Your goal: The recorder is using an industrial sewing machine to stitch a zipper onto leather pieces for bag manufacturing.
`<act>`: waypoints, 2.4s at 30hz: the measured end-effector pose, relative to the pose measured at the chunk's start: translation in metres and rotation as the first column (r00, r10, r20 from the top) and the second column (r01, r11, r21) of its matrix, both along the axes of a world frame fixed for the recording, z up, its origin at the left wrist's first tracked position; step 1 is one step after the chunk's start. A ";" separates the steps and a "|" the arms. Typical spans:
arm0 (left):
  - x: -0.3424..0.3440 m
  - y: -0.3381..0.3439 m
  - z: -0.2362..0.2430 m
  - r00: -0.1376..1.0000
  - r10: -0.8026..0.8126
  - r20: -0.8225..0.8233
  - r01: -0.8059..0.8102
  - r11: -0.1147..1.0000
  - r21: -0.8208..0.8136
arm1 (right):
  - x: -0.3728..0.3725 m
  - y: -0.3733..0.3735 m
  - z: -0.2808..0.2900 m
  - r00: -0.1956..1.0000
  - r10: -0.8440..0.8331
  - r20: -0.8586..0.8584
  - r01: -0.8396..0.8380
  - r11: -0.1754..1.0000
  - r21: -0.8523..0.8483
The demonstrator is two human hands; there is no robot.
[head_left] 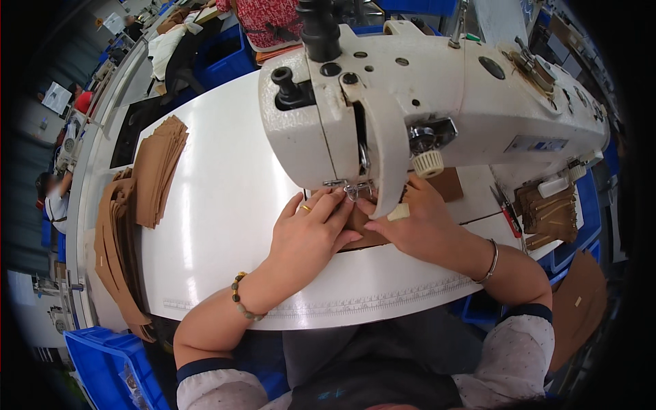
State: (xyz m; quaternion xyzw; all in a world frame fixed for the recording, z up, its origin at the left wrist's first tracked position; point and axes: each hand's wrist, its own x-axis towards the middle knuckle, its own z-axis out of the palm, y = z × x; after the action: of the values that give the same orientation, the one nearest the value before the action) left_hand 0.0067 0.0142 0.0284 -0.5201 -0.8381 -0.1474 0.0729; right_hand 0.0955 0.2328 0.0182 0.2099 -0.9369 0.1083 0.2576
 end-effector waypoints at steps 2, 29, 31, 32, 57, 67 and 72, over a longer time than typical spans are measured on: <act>0.000 -0.001 0.000 0.999 -0.005 -0.036 0.004 1.000 -0.024 | 0.001 0.008 0.009 0.971 -0.190 0.144 0.200 0.978 -0.060; 0.002 -0.016 0.005 0.995 -0.084 0.057 0.085 0.996 -0.015 | 0.019 -0.010 0.003 0.977 -0.057 0.206 0.043 0.997 0.071; 0.002 -0.016 0.005 0.994 -0.087 0.074 0.089 0.996 -0.028 | 0.018 -0.009 0.003 0.976 -0.067 0.207 0.050 0.995 0.084; 0.002 -0.016 0.005 0.994 -0.082 0.069 0.085 0.996 -0.033 | 0.018 -0.009 0.003 0.978 -0.068 0.198 0.049 0.994 0.098; -0.007 -0.009 0.003 0.993 -0.082 0.080 0.084 0.996 -0.028 | 0.007 -0.005 0.016 0.983 -0.074 0.166 0.065 0.996 0.057; -0.007 -0.009 0.003 0.992 -0.087 0.095 0.091 0.995 -0.039 | 0.006 -0.003 0.010 0.981 -0.056 0.184 0.055 0.998 0.011; -0.007 -0.007 0.004 0.995 -0.083 0.049 0.082 0.997 0.014 | 0.004 0.000 0.019 0.988 -0.039 0.150 0.032 0.998 0.046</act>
State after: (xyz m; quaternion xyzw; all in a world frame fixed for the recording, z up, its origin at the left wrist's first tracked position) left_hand -0.0005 0.0074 0.0321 -0.5499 -0.8166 -0.1682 0.0494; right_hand 0.0994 0.2327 0.0377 0.1901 -0.9595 0.0987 0.1833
